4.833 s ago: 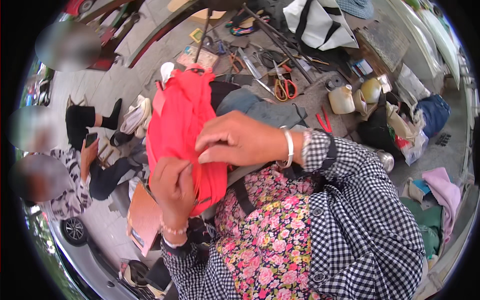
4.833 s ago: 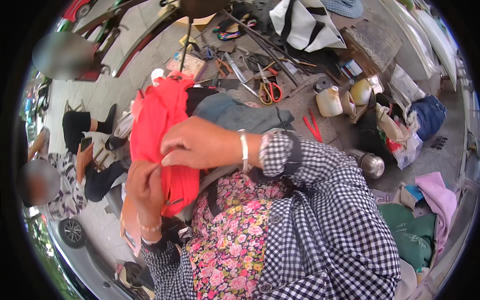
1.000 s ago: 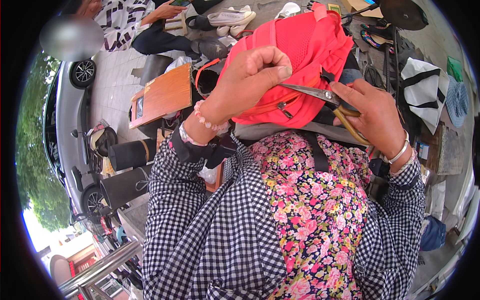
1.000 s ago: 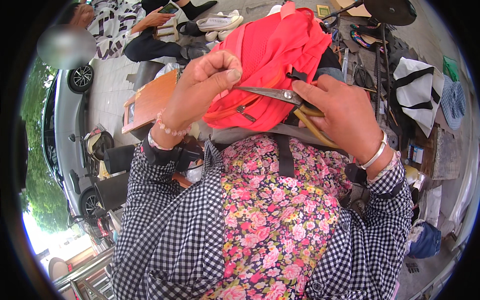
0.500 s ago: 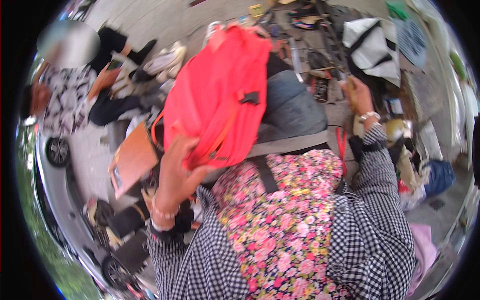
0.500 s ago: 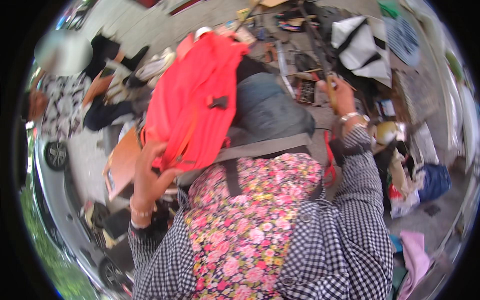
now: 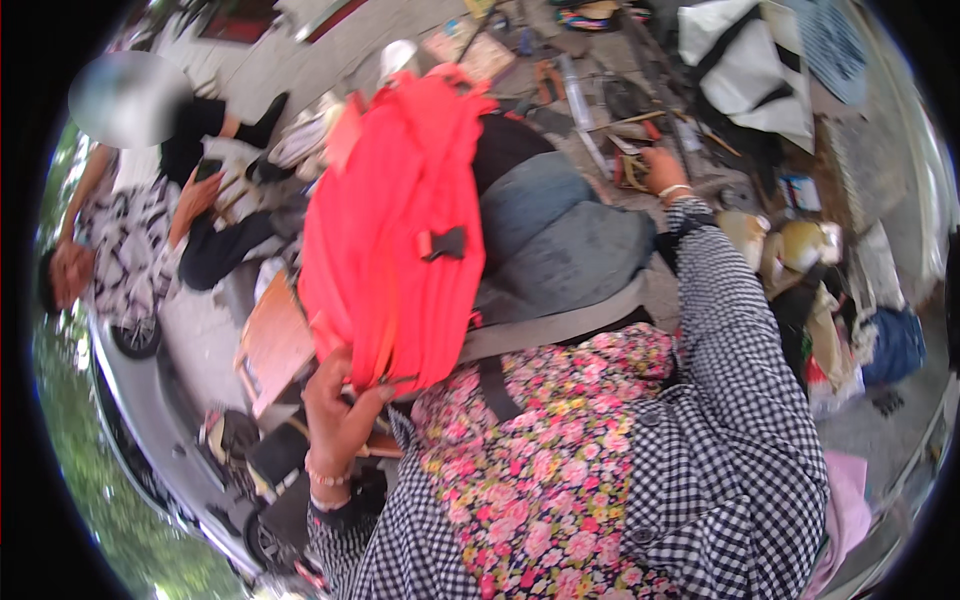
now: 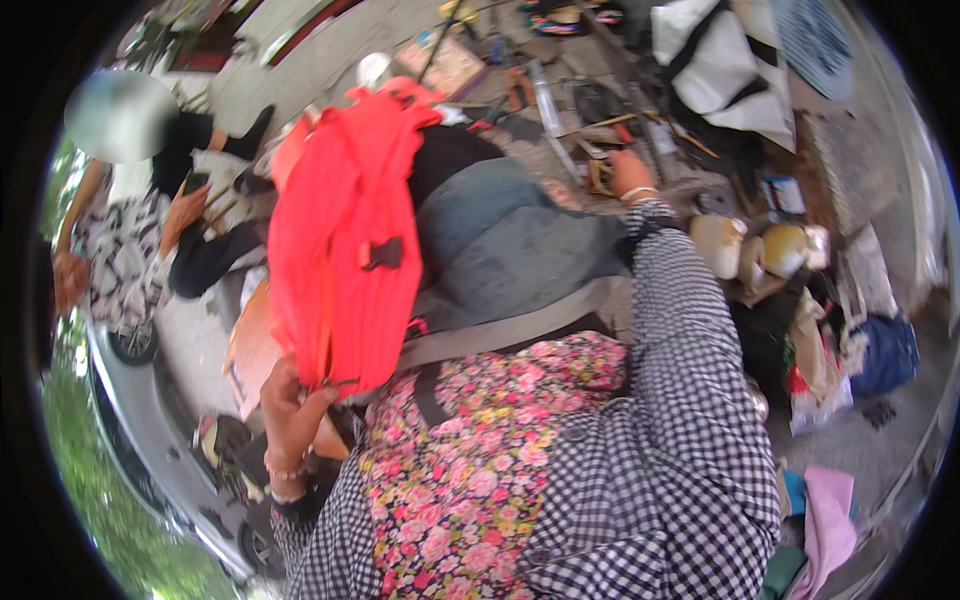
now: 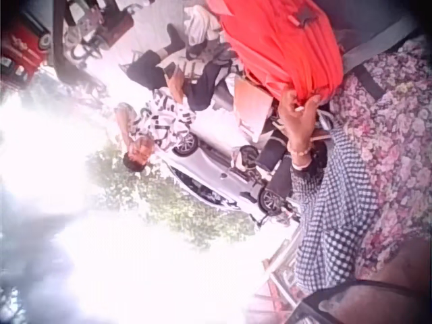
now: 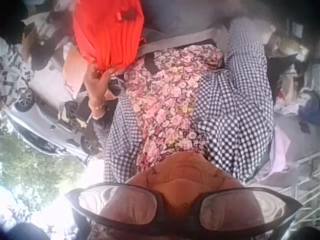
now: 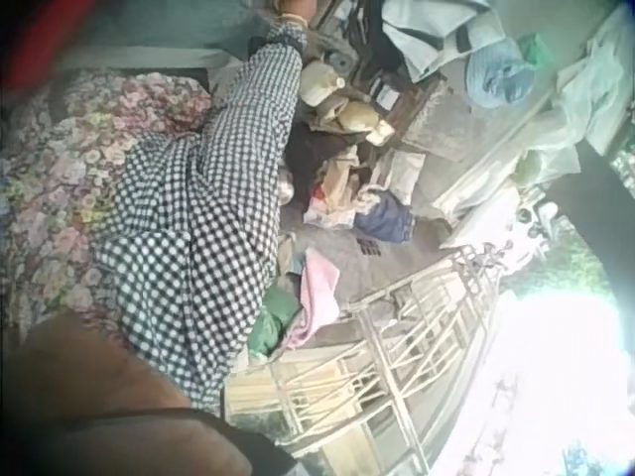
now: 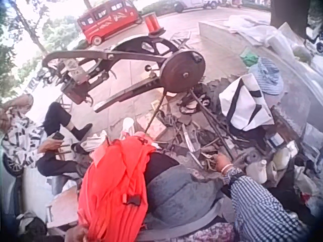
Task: Repairing a red backpack using a sewing machine and scissors.
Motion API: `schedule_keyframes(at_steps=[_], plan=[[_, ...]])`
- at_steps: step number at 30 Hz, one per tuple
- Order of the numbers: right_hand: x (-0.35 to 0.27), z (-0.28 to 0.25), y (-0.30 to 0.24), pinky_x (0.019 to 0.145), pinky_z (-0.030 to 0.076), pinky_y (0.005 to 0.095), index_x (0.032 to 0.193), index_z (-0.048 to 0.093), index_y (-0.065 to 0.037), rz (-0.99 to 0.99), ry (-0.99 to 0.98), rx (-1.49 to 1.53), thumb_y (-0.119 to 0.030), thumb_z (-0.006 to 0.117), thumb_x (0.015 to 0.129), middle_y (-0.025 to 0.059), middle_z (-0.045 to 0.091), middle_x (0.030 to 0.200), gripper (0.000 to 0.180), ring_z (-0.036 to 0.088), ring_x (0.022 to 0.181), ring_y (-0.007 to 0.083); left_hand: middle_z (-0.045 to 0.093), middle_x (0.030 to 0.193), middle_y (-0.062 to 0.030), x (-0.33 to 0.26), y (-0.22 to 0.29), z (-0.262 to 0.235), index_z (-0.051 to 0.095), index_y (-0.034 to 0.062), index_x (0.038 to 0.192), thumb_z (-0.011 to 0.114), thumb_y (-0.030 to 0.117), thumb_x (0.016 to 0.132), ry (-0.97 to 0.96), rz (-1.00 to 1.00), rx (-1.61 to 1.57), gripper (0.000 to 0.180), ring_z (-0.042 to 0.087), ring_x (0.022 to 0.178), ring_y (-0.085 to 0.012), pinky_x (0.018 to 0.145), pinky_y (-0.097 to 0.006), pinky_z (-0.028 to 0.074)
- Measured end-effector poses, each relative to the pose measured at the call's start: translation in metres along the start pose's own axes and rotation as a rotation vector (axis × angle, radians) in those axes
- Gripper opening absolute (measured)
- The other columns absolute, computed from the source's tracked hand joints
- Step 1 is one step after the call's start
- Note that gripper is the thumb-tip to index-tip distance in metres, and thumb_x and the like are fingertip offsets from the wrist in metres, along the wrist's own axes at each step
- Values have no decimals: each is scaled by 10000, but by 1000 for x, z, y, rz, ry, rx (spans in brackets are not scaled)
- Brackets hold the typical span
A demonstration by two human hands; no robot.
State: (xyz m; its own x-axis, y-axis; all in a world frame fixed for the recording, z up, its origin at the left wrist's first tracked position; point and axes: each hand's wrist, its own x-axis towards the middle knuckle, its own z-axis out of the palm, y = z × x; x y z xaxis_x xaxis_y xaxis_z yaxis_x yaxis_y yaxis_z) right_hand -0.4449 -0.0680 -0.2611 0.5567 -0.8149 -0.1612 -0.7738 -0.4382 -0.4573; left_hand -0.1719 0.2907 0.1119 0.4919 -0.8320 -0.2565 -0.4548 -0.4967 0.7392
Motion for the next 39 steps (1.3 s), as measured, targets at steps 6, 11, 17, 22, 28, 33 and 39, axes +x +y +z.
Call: schedule_keyframes(at_steps=[6, 11, 17, 22, 28, 33, 39], plan=[[2, -78, -88, 701, 452, 355, 935, 574, -12, -98, 7, 122, -124, 618, 683, 153, 589, 844, 279, 579, 798, 297, 516, 703, -14, 4, -6, -6, 537, 11, 780, 674, 30, 600, 36, -57, -76, 226, 478, 639, -87, 575, -220, 383], [-53, -170, -250, 595, 416, 239, 784, 551, 12, -529, -174, 738, -94, 614, 710, 55, 546, 712, 144, 520, 649, 118, 534, 736, 19, 4, -7, -3, 539, 18, 817, 667, 8, 624, 45, -82, -280, 232, 465, 672, -31, 595, -185, 386], [-114, -180, -342, 604, 428, 349, 819, 540, -2, -923, -341, 657, -202, 656, 679, 128, 528, 738, 270, 537, 690, 278, 560, 827, -19, 13, -1, 3, 502, -2, 895, 641, -50, 648, 11, -33, -476, 288, 511, 748, -49, 673, -186, 422], [-126, -159, -361, 628, 416, 357, 831, 530, -17, -952, -243, 767, -114, 638, 662, 115, 526, 753, 223, 526, 727, 285, 558, 871, -49, 9, -3, 7, 482, -19, 921, 614, -77, 663, 4, 23, -586, 296, 532, 787, -75, 702, -205, 438], [-134, -160, -356, 574, 409, 368, 773, 489, -20, -956, -192, 793, -89, 568, 682, 112, 518, 725, 139, 529, 691, 295, 578, 874, -66, 6, -5, 11, 494, -25, 910, 592, -67, 697, 52, -46, -610, 238, 546, 750, -82, 675, -203, 444], [-129, -174, -355, 554, 425, 359, 766, 490, -26, -1030, 0, 319, -133, 544, 720, 106, 530, 726, 128, 546, 661, 276, 578, 866, -64, 7, 10, 8, 504, -18, 871, 593, -67, 694, 80, -111, -486, 204, 543, 750, -78, 673, -201, 442], [-79, -173, -326, 584, 443, 347, 752, 484, -69, -1062, 156, 57, -165, 542, 723, 75, 491, 742, 116, 526, 696, 239, 581, 829, -56, -2, 2, -1, 503, -11, 845, 586, -68, 688, 90, -117, -457, 187, 543, 731, -76, 671, -205, 445]])
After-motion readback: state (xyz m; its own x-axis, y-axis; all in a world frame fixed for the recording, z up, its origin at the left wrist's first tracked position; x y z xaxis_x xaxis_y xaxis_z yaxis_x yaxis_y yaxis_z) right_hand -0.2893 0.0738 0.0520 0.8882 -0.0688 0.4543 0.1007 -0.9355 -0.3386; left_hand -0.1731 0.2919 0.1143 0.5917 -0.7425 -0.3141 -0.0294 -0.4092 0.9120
